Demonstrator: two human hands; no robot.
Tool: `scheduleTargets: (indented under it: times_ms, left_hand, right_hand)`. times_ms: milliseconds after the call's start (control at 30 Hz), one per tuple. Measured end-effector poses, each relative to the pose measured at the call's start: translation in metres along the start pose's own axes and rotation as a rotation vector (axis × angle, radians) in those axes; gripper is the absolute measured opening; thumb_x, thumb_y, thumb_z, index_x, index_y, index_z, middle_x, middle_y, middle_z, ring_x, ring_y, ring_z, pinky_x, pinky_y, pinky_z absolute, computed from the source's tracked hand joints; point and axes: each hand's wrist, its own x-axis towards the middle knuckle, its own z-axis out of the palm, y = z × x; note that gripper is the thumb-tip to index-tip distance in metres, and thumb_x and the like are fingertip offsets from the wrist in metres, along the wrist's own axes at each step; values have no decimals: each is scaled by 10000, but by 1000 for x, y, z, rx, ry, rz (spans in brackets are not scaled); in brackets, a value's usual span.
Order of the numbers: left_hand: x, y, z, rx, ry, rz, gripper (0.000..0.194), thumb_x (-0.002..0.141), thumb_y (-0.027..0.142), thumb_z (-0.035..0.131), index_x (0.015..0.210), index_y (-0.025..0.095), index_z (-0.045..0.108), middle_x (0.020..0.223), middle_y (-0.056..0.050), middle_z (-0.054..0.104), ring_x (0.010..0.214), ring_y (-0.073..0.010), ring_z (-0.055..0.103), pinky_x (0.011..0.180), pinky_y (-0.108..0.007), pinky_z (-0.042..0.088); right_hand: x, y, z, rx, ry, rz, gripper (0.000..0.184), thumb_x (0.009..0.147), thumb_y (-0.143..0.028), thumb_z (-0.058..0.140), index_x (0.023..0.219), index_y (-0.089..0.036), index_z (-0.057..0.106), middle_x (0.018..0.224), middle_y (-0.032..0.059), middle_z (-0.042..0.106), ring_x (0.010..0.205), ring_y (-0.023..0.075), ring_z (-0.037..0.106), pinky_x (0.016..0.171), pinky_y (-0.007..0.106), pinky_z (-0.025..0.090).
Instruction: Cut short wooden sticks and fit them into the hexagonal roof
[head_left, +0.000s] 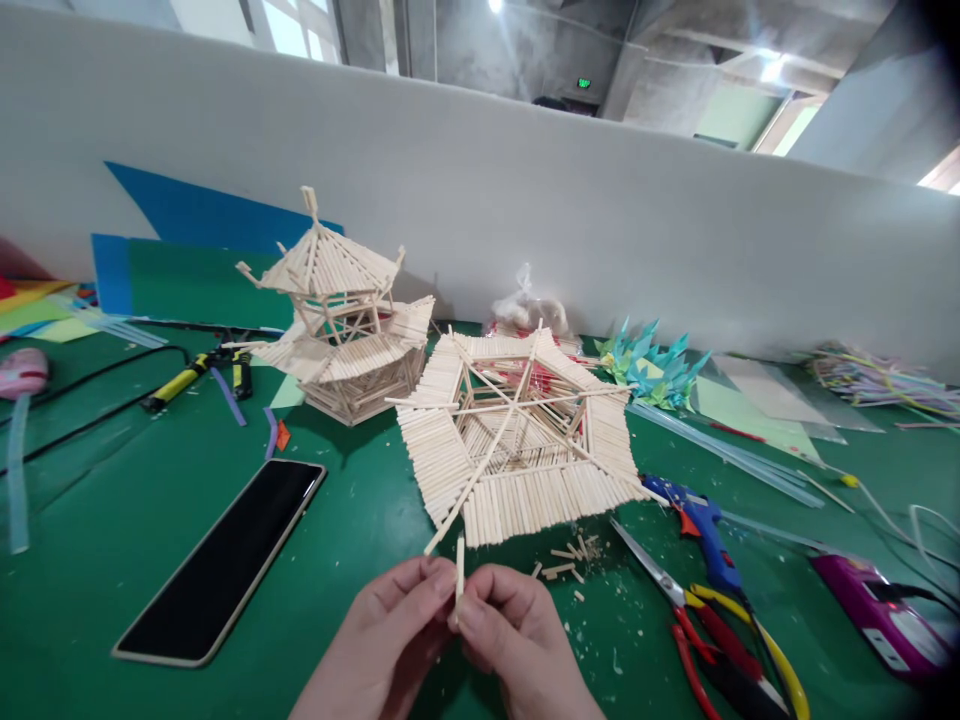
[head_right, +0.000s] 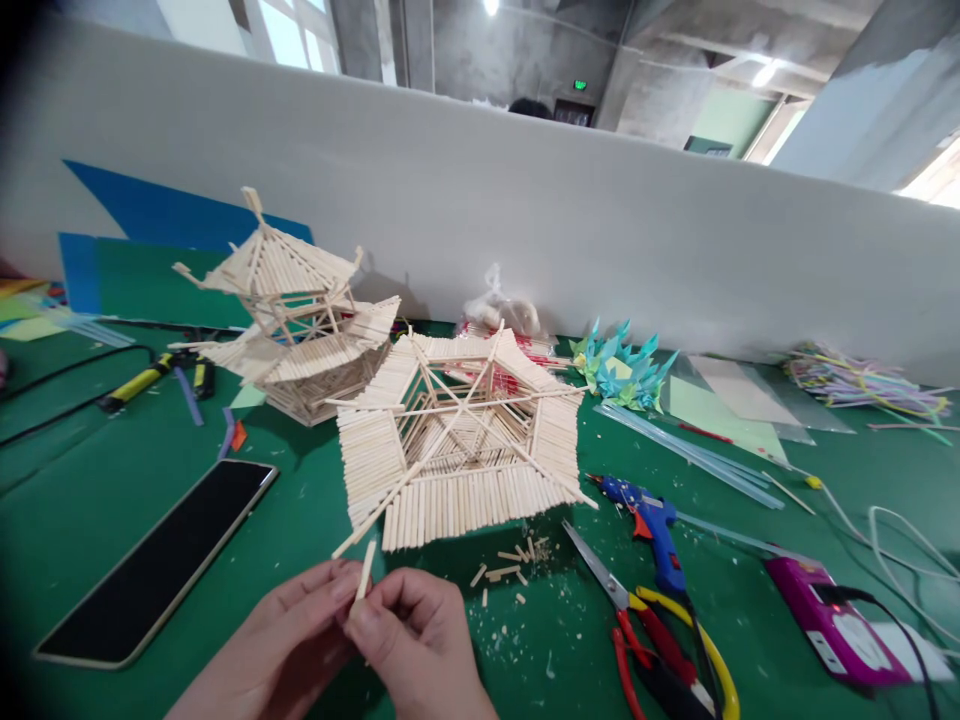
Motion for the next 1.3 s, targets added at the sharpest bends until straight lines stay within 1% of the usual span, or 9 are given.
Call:
scheduleTargets:
  times_ms: [67,233,400,533,633,800,933,1100,1300]
  left_hand:
    - [2,1,-1,6,-15,7,175,488,240,821,579,163,693,528,17,622,542,-117,557,545,-212,468]
    - [-1,5,3,16,12,-9,172,479,209,829,568,162,690,537,20,624,563,-109,565,569,-202,475]
    - [4,6,6,-5,-74,-7,192,481,232,829,554,150,672,504,38,574,525,-90,524,528,-186,449]
    - [10,6,5,18,-134,3,199,517,253,808,545,141,646,515,27,567,524,-100,501,520,-205,443]
    - [11,8,5,36,-174,-2,196,540,248,794,529,141,630,506,24,561,509,-101,483,501,-209,437]
    - [13,7,6,30,-176,23,159,552,229,784,564,136,655,522,16,580,520,-104,489,512,-204,432]
    - [19,2,2,36,-200,53,140,598,232,758,580,133,661,523,1,601,536,-118,510,523,-209,442]
    - [22,-2,-1,36,-156,103,145,534,223,793,577,141,682,520,-2,641,509,-114,537,516,-201,444]
    - [13,1,6,70,-61,176,128,498,193,795,590,170,708,512,13,655,519,-125,570,534,-200,461]
  right_hand:
    - [2,-1,1,14,-7,18,386,577,-494,730,542,-165,531,437,-86,383,411,35,241,420,193,172]
    - [5,-3,2,34,9,38,394,575,-491,734,542,-158,525,449,-82,410,401,24,249,406,190,150]
    - [9,-5,4,35,31,33,412,564,-500,735,526,-161,505,454,-77,427,399,23,246,406,198,142]
    - [11,-6,5,30,33,16,394,560,-493,739,531,-161,527,441,-79,420,405,31,260,417,201,164]
    - [13,-6,4,28,33,13,386,569,-488,736,526,-160,537,438,-75,428,399,32,260,413,203,161]
    - [14,-4,2,31,42,21,395,555,-498,741,539,-152,553,442,-74,438,393,25,254,410,201,153]
    - [15,-2,1,31,52,25,393,563,-498,740,558,-145,569,439,-76,436,391,21,253,405,199,142]
    - [15,-1,1,36,49,29,402,560,-504,741,556,-142,566,427,-85,409,389,17,249,398,194,135]
    - [16,2,0,47,53,11,383,592,-491,728,573,-146,562,418,-91,394,386,24,237,396,199,130]
